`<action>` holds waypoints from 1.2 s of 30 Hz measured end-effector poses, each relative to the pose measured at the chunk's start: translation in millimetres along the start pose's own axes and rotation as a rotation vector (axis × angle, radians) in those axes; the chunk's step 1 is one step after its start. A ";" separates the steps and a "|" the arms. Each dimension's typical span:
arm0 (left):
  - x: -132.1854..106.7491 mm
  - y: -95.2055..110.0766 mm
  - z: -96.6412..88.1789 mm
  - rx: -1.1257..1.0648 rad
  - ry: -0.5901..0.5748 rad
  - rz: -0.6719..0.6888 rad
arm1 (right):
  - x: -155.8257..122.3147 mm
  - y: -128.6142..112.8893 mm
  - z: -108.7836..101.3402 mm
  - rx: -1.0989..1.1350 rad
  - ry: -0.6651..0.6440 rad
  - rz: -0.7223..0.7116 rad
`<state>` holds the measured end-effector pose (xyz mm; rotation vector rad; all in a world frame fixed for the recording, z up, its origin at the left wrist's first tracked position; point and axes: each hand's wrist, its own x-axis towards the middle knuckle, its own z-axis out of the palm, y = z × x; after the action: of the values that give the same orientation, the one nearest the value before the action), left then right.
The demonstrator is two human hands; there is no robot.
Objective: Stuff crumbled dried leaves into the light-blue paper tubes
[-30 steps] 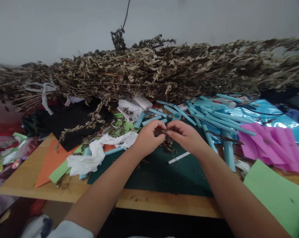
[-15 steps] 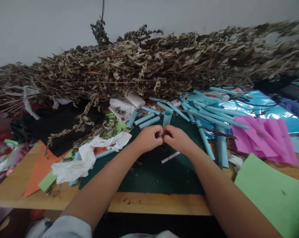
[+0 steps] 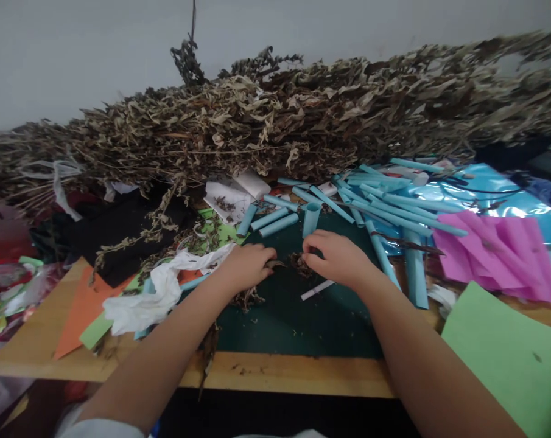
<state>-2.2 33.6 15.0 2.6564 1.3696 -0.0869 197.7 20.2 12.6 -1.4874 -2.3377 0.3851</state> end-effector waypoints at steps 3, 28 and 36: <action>-2.1 0.7 -0.6 -0.030 0.026 0.007 | 0.5 -3.0 0.1 -0.031 0.022 -0.038; -106.1 -29.0 11.1 0.096 0.487 -0.482 | -9.2 -107.4 53.6 -0.146 -0.134 -0.399; -144.2 -27.3 31.1 0.027 0.393 -0.256 | -7.8 -110.2 61.2 -0.172 -0.169 -0.343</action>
<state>-107.6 -71.9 -1.2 2.5967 1.8305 0.4122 85.0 -35.2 0.5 -1.1243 -2.7580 0.2313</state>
